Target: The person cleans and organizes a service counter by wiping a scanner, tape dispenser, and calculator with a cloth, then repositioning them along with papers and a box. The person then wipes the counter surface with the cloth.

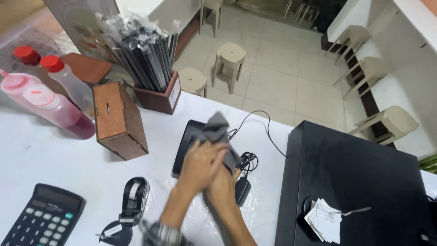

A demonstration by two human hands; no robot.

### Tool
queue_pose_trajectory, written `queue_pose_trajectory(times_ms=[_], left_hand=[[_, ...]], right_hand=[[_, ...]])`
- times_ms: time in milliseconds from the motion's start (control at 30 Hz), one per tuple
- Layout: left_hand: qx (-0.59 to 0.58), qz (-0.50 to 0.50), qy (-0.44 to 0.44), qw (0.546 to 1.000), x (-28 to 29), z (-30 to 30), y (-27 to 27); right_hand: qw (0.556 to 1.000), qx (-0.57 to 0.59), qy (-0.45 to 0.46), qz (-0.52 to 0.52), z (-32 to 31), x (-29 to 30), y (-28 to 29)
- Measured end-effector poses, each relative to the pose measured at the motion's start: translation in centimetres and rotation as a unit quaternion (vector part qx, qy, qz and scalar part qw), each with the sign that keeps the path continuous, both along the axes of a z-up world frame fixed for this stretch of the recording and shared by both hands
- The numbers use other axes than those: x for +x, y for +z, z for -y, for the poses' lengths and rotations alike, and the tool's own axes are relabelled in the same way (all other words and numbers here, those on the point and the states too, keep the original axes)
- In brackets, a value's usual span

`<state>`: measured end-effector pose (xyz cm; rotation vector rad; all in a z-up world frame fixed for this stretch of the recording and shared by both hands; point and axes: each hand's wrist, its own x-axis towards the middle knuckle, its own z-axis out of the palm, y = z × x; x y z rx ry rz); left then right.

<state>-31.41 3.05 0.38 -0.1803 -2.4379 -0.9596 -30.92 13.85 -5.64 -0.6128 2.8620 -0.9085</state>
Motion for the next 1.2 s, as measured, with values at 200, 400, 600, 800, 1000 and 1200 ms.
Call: queue_pose_trajectory(times_ms=[200,400,600,800,1000,1200], left_hand=[[0.057,-0.005,0.071,0.996,-4.2,5.4,-0.3],[0.243,0.036,0.216,0.945,3.3,3.8,-4.8],[0.344,0.19,0.286,0.874,11.3,-3.7,-6.6],[0.417,0.017,0.171,0.892,5.4,-4.4,-4.1],[0.405,-0.019,0.143,0.903,-8.4,1.3,-10.0],[0.028,0.056,0.021,0.998,-3.5,2.6,0.9]], right_hand=[[0.988,-0.123,-0.086,-0.044,0.9,0.6,3.2],[0.988,-0.128,-0.082,-0.017,0.7,0.6,3.8],[0.973,-0.14,-0.183,0.028,-1.9,-1.8,1.3],[0.956,-0.222,-0.18,0.069,-5.0,-4.7,0.7],[0.967,-0.187,-0.172,0.034,-3.5,-2.8,0.4],[0.923,-0.288,-0.151,0.205,-4.8,-1.3,0.1]])
